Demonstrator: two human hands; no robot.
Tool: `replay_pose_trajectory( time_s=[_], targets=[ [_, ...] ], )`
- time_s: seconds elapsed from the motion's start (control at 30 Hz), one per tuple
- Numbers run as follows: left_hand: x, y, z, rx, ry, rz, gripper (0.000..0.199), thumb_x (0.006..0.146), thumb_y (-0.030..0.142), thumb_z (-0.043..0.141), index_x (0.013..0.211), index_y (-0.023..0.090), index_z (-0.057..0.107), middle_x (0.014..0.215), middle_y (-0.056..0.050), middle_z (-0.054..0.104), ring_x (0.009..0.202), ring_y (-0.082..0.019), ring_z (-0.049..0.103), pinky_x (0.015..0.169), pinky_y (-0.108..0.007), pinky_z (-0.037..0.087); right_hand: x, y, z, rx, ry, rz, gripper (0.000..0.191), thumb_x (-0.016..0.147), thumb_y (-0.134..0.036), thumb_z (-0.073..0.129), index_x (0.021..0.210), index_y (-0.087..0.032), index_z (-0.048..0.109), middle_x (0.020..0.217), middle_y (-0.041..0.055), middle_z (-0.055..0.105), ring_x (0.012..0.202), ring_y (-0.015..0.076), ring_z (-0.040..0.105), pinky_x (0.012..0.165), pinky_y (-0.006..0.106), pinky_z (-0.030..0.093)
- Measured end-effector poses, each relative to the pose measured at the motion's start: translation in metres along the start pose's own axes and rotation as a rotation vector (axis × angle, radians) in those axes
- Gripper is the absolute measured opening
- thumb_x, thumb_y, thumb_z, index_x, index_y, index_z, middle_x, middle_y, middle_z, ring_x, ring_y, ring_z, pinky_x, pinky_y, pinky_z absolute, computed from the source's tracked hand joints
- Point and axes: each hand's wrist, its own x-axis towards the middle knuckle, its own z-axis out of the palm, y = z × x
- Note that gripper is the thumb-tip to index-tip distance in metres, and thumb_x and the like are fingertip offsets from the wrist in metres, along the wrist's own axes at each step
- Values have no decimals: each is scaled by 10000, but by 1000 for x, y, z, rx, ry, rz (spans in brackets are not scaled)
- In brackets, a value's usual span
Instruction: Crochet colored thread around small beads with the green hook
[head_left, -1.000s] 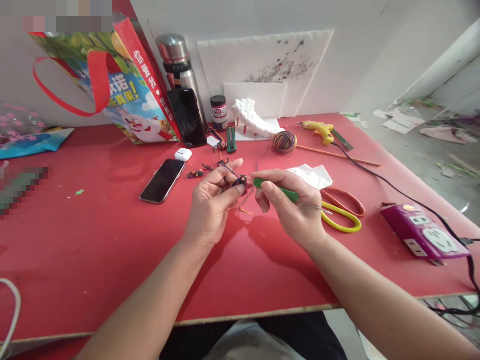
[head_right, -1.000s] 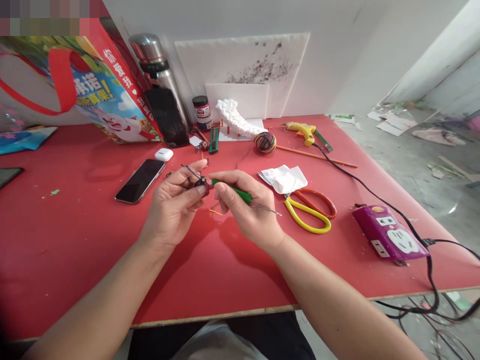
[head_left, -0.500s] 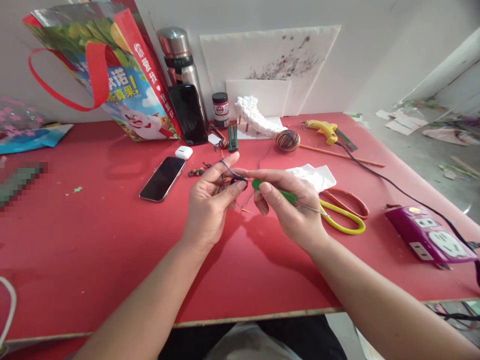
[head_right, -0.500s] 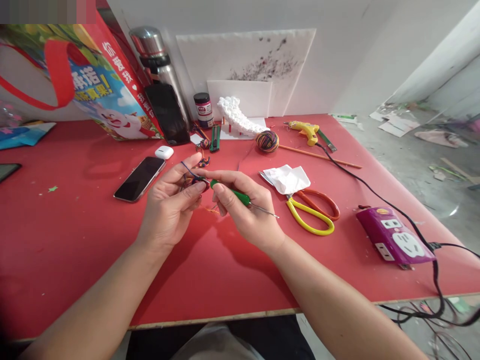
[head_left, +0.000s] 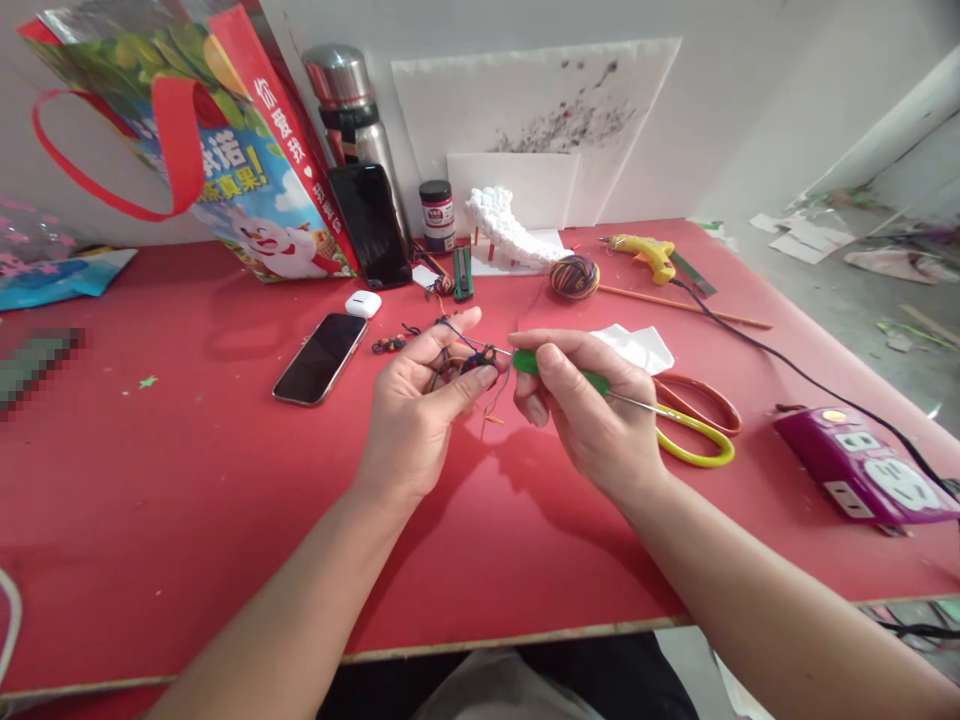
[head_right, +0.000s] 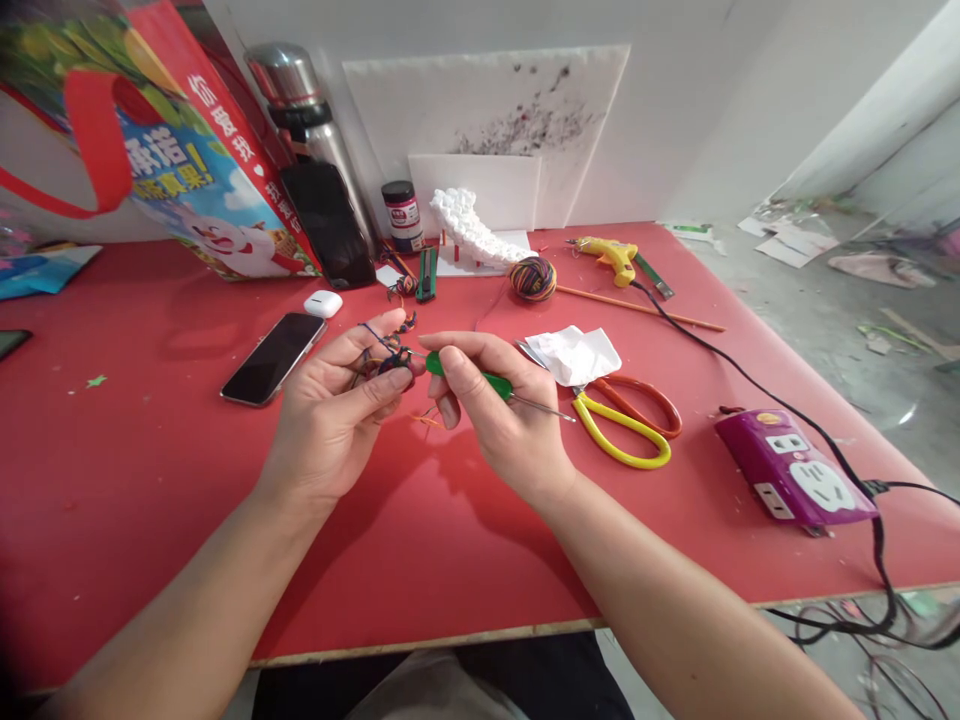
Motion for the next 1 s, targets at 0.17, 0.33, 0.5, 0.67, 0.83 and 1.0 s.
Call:
replay_pose_trajectory(
  time_s=[0.17,0.33,0.5,0.67,0.83,1.0],
  targets=[
    [0,1,-1,0,0,-18,442,695,153,971,1109,259,860,824,25,696,730,-109,641,632,-235,462,0,1,-1,-7,-14,-17,178,1061,-364,720,1091,-240,845,773,0,715,589,115,603,611,306,550],
    [1,2,-2,-40,-58,-10,408,731,229,971,1124,248,861,841,-4,729,743,-120,657,570,-224,404,0,-1,-1,-13,-41,-18,178,1062,-353,717,1081,-229,844,768,-1,711,583,110,622,600,293,551],
    [2,1,-4,-34,-31,-2,414,727,203,978,1123,246,866,799,20,678,698,-90,599,564,-202,401,0,-1,1,-4,-72,-50,155,1070,-270,698,1112,-223,840,750,-15,705,586,94,634,580,251,546],
    [-2,-5,1,15,23,14,463,727,207,975,1174,237,859,795,28,686,687,-81,591,607,-197,467,-1,1,3,-124,-60,-153,155,1075,-232,667,1109,-192,813,735,-20,703,562,89,612,567,249,542],
    [-8,-10,8,-8,100,0,480,706,197,968,1172,231,859,775,44,684,654,-72,585,604,-197,517,-4,6,4,-354,-40,-258,161,1064,-166,645,1148,-207,776,851,9,751,659,107,638,654,272,559],
    [-5,-9,7,-89,93,-51,403,610,206,1017,990,215,883,699,43,692,588,-50,557,536,-163,453,-6,7,4,-388,-39,-262,173,1058,-161,642,1155,-207,777,900,24,767,700,117,653,698,290,567]
  ],
)
